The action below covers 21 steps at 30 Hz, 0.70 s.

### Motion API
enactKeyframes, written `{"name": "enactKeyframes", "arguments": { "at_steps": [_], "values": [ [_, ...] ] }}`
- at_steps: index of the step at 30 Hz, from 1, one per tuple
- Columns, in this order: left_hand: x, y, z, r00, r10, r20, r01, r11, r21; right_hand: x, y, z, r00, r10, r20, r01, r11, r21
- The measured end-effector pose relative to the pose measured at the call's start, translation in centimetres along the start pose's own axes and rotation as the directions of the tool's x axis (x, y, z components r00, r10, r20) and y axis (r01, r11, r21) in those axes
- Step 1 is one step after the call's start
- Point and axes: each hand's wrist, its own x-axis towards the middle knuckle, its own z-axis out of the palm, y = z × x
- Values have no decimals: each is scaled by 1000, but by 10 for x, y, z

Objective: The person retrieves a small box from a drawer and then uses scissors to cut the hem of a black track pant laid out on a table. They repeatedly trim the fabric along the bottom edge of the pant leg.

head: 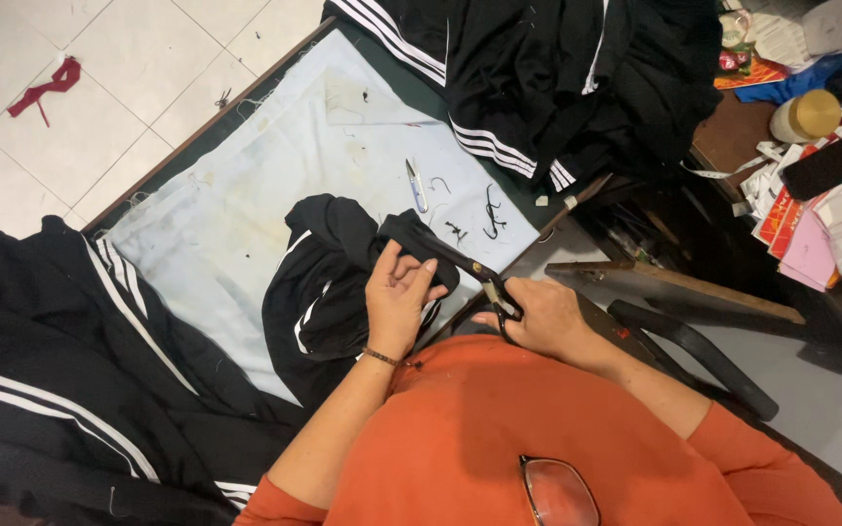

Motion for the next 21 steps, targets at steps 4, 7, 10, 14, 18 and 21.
{"name": "enactKeyframes", "arguments": {
  "at_steps": [4, 7, 10, 14, 18, 21],
  "values": [
    [-2, -12, -1, 999, -21, 25, 20, 1000, 16, -2, 3, 4, 998, 17, 60, -17, 1000, 5],
    [1, -19, -3, 999, -23, 30, 23, 1000, 8, -11, 10, 14, 985, 80, 151, -75, 996, -39],
    [0, -24, -3, 998, -24, 57, 23, 1000, 9, -13, 5, 10, 969, 143, 201, -138, 990, -40],
    [2, -39, -7, 995, -47, 91, 43, 998, 53, -10, -2, 5, 959, 173, 225, -169, 985, -39],
    [0, -34, -6, 992, -65, 105, 60, 997, 52, -10, 3, 9, 952, 174, 251, -167, 985, -49],
    [1, -38, -7, 991, -77, 107, 71, 996, 62, -16, 9, 16, 932, 212, 294, -201, 977, -69]
  ]
}}
